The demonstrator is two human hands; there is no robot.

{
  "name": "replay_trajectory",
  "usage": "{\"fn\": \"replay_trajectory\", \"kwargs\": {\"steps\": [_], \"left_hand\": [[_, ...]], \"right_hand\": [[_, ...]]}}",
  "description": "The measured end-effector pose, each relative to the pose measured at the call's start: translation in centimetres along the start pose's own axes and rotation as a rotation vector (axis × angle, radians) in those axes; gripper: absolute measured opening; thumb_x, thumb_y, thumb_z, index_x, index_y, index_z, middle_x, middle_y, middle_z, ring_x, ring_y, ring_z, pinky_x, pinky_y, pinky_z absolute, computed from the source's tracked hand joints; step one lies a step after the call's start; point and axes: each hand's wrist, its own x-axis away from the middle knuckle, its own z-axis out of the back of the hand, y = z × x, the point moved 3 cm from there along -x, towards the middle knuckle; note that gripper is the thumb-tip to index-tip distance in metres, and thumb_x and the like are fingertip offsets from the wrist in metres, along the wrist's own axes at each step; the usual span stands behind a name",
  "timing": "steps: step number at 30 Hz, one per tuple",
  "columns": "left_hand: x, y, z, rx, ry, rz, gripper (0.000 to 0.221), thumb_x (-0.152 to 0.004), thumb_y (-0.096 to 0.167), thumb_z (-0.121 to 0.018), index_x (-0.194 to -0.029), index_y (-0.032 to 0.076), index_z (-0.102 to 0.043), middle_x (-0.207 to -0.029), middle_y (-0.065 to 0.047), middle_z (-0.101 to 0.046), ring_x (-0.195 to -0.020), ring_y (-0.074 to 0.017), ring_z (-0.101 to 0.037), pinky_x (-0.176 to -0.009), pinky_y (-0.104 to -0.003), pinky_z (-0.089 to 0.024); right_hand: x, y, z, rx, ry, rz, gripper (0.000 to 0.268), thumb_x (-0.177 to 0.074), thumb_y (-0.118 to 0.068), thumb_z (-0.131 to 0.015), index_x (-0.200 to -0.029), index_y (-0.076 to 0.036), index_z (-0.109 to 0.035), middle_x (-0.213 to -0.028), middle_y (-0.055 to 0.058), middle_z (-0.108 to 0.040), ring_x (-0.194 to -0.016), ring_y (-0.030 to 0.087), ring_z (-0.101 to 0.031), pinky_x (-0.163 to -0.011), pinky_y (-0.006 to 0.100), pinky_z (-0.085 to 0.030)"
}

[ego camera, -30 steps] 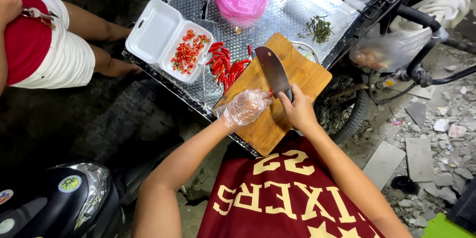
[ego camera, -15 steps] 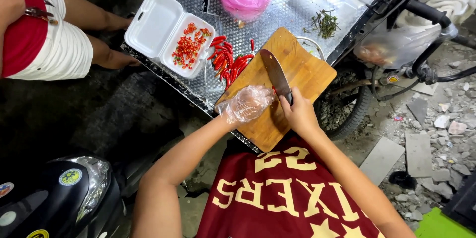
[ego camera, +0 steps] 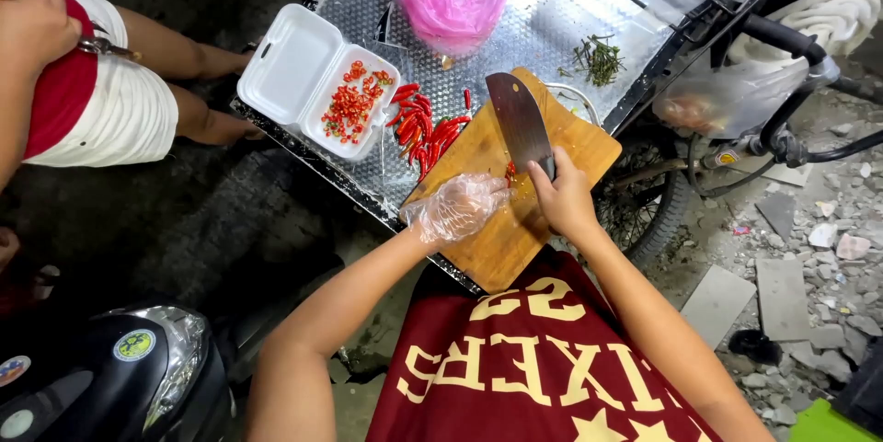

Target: A person at a street food stall is chopping red chilies on a wooden cutting board using a large knife.

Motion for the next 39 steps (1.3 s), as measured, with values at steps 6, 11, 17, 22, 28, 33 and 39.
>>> {"fn": "replay_trajectory", "kwargs": {"steps": [6, 11, 17, 22, 28, 33, 39], "left_hand": [[-0.6, 0.0, 0.6, -0.060, -0.008, -0.043, 0.021, -0.105, 0.025, -0.050, -0.113, 0.024, -0.070, -0.122, 0.005, -0.071, -0.116, -0.0125, -0.066, -0.106, -0.032, -0.050], [-0.8, 0.4, 1.5, 0.031, 0.088, -0.021, 0.018, -0.104, 0.023, -0.054, -0.103, 0.021, -0.071, -0.112, 0.002, -0.072, -0.108, -0.0167, -0.068, -0.097, -0.034, -0.054], [-1.5, 0.5, 2.6, 0.060, 0.110, -0.025, 0.015, -0.102, 0.022, -0.056, -0.093, 0.022, -0.068, -0.103, 0.002, -0.071, -0.100, -0.0164, -0.068, -0.089, -0.033, -0.055], [-1.6, 0.5, 2.5, 0.058, 0.140, -0.016, 0.012, -0.099, 0.021, -0.061, -0.089, 0.022, -0.068, -0.099, 0.003, -0.071, -0.097, -0.0151, -0.068, -0.085, -0.031, -0.056], [-1.4, 0.7, 1.8, 0.067, 0.147, 0.011, 0.015, -0.102, 0.024, -0.060, -0.090, 0.021, -0.067, -0.100, 0.004, -0.069, -0.098, -0.0151, -0.066, -0.086, -0.031, -0.054], [-0.6, 0.3, -0.1, -0.018, 0.130, -0.001, 0.020, -0.103, 0.024, -0.058, -0.083, 0.022, -0.060, -0.090, 0.004, -0.063, -0.092, -0.0143, -0.064, -0.082, -0.031, -0.053], [-1.8, 0.6, 2.5, -0.019, 0.145, -0.023, 0.016, -0.100, 0.022, -0.060, -0.084, 0.022, -0.062, -0.088, 0.005, -0.064, -0.092, -0.0140, -0.064, -0.081, -0.031, -0.053]], "right_hand": [[2.2, 0.2, -0.2, 0.032, -0.031, -0.011, 0.021, -0.097, -0.034, -0.067, -0.099, -0.014, -0.060, -0.064, 0.019, -0.062, -0.067, 0.037, -0.067, -0.059, 0.042, -0.050], [2.4, 0.2, -0.8, 0.066, -0.043, -0.025, 0.019, -0.098, -0.033, -0.066, -0.098, -0.015, -0.059, -0.062, 0.016, -0.062, -0.065, 0.034, -0.067, -0.058, 0.040, -0.050], [2.6, 0.2, -1.6, 0.123, -0.058, -0.032, 0.021, -0.099, -0.035, -0.063, -0.101, -0.014, -0.057, -0.066, 0.020, -0.064, -0.070, 0.039, -0.069, -0.060, 0.044, -0.052], [3.6, -0.2, -1.9, 0.146, -0.026, -0.030, 0.021, -0.102, -0.033, -0.060, -0.099, -0.013, -0.054, -0.066, 0.021, -0.064, -0.068, 0.039, -0.069, -0.059, 0.043, -0.052], [3.6, 0.1, -2.3, 0.170, -0.011, -0.039, 0.023, -0.103, -0.035, -0.059, -0.104, -0.013, -0.053, -0.072, 0.024, -0.066, -0.073, 0.042, -0.070, -0.061, 0.046, -0.054], [3.6, -1.3, -2.5, 0.297, -0.023, -0.042, 0.024, -0.103, -0.037, -0.057, -0.103, -0.014, -0.051, -0.073, 0.023, -0.067, -0.073, 0.042, -0.071, -0.063, 0.047, -0.056], [2.6, -1.4, -3.0, 0.310, -0.014, -0.004, 0.028, -0.103, -0.037, -0.057, -0.101, -0.011, -0.049, -0.074, 0.026, -0.066, -0.075, 0.046, -0.070, -0.064, 0.051, -0.056]]}}
